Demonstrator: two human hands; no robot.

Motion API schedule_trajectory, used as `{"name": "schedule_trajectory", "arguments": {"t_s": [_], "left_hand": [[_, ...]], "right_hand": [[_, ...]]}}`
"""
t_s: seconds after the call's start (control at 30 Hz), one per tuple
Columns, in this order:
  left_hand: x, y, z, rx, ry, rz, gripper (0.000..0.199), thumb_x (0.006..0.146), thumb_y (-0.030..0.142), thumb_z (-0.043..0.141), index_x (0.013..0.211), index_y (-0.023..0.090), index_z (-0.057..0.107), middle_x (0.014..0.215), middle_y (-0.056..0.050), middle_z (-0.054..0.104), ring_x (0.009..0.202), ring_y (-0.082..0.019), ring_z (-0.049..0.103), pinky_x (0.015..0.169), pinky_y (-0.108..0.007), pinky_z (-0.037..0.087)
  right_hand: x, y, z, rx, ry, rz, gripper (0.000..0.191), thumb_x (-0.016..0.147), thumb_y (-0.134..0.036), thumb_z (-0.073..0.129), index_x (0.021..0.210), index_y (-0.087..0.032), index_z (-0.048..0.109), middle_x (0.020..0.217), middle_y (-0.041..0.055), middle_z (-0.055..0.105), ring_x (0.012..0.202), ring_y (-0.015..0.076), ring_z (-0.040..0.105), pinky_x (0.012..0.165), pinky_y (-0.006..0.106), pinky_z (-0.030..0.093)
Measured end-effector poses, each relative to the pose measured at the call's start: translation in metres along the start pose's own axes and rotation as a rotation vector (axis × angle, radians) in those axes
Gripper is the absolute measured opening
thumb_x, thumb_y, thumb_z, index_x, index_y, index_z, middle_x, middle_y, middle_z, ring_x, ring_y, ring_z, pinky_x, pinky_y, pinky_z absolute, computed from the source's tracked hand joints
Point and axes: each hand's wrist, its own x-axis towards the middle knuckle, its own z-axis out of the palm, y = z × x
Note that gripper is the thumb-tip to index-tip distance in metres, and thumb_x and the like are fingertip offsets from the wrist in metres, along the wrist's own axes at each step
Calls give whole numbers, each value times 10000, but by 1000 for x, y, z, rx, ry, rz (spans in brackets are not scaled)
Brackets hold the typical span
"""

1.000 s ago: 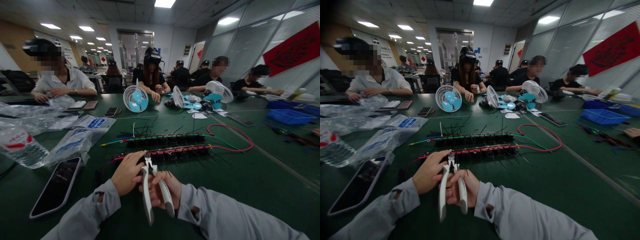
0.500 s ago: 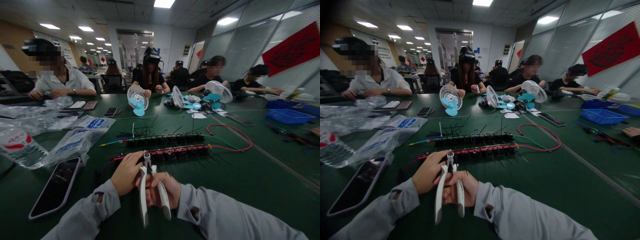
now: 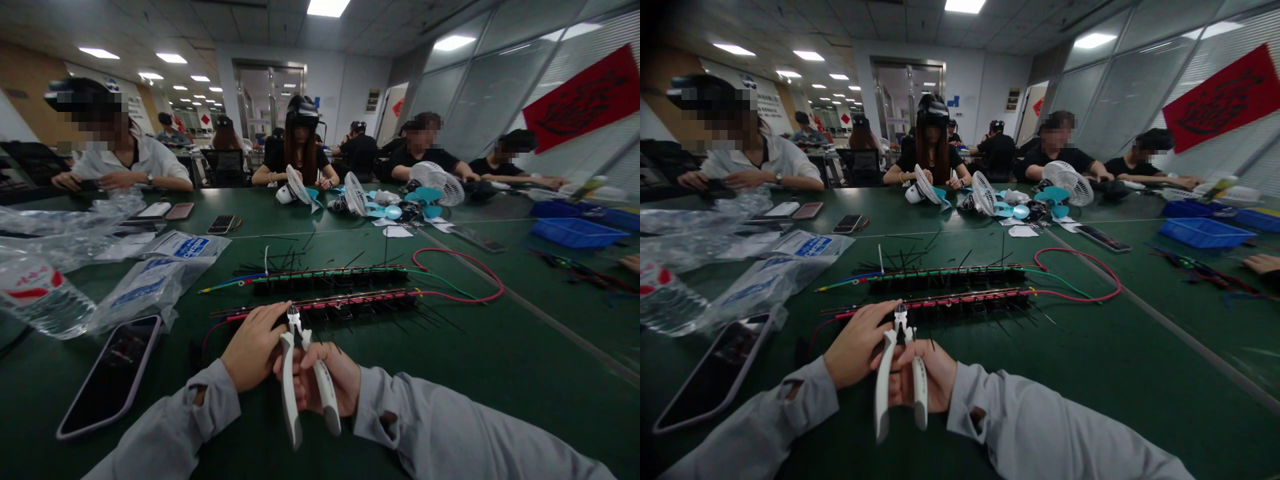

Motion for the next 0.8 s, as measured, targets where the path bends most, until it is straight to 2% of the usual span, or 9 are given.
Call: {"name": "schedule_trajectory", "arguments": {"t_s": [0.3, 0.6, 0.8], "left_hand": [[0, -2, 1, -1, 14, 8, 301, 777, 109, 518, 1057, 154, 621, 1353, -134, 463, 1247, -281, 409, 1022, -472, 334], [0, -2, -2, -7, -23, 16, 331, 756, 141, 545, 1081, 139, 609, 1376, -151, 434, 1262, -294, 389, 1030, -481, 317], [0, -1, -1, -4, -11, -2, 314, 768, 137, 536, 1071, 156, 616, 1367, -137, 449, 1253, -287, 401, 1032, -475, 321]], "right_hand": [[-1, 0, 2, 41, -7, -8, 392, 654, -201, 432, 1001, -84, 571, 620, 14, 428, 584, 99, 353, 563, 247, 210], [0, -1, -2, 74, -7, -11, 450, 628, -200, 444, 1047, -89, 564, 704, 37, 492, 619, 104, 376, 566, 254, 205], [0, 0, -2, 54, -14, -18, 411, 649, -209, 443, 1020, -83, 569, 625, 13, 436, 587, 98, 343, 558, 252, 199]]}}
